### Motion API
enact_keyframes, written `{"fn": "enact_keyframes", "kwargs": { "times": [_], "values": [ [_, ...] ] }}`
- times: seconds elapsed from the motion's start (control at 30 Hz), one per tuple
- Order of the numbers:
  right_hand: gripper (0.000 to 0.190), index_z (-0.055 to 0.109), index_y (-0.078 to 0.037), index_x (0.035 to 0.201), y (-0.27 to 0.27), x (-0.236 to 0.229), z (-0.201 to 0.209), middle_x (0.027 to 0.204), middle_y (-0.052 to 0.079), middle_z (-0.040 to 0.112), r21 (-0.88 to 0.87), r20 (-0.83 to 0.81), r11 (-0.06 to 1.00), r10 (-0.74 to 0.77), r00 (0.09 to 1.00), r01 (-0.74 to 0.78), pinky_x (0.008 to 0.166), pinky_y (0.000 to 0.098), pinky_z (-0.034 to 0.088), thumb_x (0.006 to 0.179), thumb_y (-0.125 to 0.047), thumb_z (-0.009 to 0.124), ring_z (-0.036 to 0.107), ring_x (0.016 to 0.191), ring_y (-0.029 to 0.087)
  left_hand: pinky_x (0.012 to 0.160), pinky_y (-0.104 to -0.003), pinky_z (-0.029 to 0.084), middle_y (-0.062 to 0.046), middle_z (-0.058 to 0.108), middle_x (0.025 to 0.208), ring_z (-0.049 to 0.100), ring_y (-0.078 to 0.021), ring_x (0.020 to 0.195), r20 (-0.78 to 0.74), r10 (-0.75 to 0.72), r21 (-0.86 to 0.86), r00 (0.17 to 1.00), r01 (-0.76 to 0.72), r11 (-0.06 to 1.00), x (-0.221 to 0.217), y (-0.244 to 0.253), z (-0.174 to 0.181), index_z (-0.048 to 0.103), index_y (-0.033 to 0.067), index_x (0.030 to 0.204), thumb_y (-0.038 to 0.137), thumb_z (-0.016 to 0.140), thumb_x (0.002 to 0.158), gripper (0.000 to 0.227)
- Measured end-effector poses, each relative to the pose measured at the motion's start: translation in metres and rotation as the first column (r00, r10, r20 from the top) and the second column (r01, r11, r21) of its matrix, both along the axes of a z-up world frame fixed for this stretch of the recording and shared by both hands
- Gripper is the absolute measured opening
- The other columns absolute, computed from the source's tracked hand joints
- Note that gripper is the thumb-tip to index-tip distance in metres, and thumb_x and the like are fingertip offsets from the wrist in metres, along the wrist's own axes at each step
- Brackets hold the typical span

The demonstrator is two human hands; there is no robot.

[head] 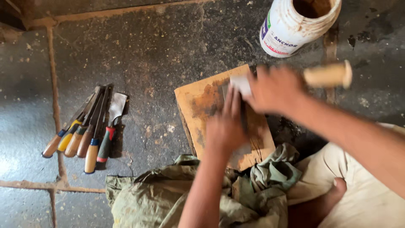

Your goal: The person sits on the floor and sharpens a metal chisel by rubbing it against a sharpening stone placed on a wooden board. They repeatedly rub the chisel's edge on the stone, occasionally pausing to inspect the blade or adjust their grip.

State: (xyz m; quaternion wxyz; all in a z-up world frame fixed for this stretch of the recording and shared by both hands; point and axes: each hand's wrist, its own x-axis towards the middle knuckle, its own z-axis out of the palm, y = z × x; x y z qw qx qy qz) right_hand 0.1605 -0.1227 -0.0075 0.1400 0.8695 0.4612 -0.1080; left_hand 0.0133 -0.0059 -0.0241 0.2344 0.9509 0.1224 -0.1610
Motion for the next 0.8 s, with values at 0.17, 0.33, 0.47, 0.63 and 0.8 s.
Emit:
{"fn": "enact_keyframes", "kwargs": {
  "times": [0.17,0.33,0.47,0.63,0.8],
  "values": [
    [0.069,0.061,0.001,0.129,-0.01,-0.024,0.004,0.094,0.019,0.07,-0.016,-0.027,0.996,0.087,0.996,-0.088,0.056,0.0423,0.056,0.09,-0.056,0.057,0.072,0.069,0.031,0.08,-0.042,0.06,-0.01,0.027,0.17,0.065,-0.0411,0.114,0.021,-0.035,0.047,0.999,0.034,0.998,-0.025,-0.015,0.015,0.024,0.0033,0.16,0.076,0.073,0.076,0.122],
    [0.07,0.058,0.01,0.133,-0.062,-0.095,0.008,0.097,0.028,0.07,0.025,-0.035,0.912,0.409,0.912,-0.409,0.045,0.0417,0.056,0.096,-0.049,0.054,0.07,0.061,0.03,0.083,-0.038,0.059,-0.014,0.011,0.174,0.061,-0.0361,0.123,-0.337,-0.111,-0.188,0.935,0.049,0.981,-0.102,-0.053,0.05,0.014,0.0065,0.163,0.07,0.079,0.068,0.131],
    [0.087,0.055,0.003,0.142,-0.024,-0.03,-0.004,0.105,0.024,0.07,-0.014,-0.031,0.989,0.146,0.989,-0.146,0.046,0.0396,0.056,0.082,-0.06,0.058,0.071,0.061,0.028,0.072,-0.034,0.062,-0.01,0.013,0.175,0.071,-0.0233,0.107,-0.252,-0.19,0.028,0.949,0.203,0.979,-0.026,-0.013,0.012,0.012,0.0054,0.166,0.068,0.073,0.073,0.128],
    [0.07,0.061,0.0,0.131,0.008,-0.001,0.009,0.098,0.019,0.071,-0.064,-0.035,0.998,0.015,0.999,-0.017,0.059,0.0421,0.057,0.094,-0.06,0.055,0.071,0.072,0.03,0.073,-0.035,0.062,-0.003,0.011,0.174,0.076,-0.0269,0.093,-0.255,0.002,-0.113,0.967,-0.031,0.993,0.011,0.01,0.02,0.008,0.0128,0.166,0.072,0.071,0.073,0.127],
    [0.079,0.053,0.011,0.139,-0.053,-0.085,0.01,0.104,0.03,0.071,-0.053,-0.078,0.929,0.361,0.929,-0.365,0.042,0.0372,0.055,0.099,-0.057,0.047,0.072,0.064,0.03,0.077,-0.037,0.06,-0.01,0.017,0.172,0.061,-0.0398,0.122,-0.148,-0.104,-0.162,0.983,0.08,0.984,-0.101,-0.037,0.037,0.02,0.0082,0.158,0.058,0.088,0.066,0.125]
  ]
}}
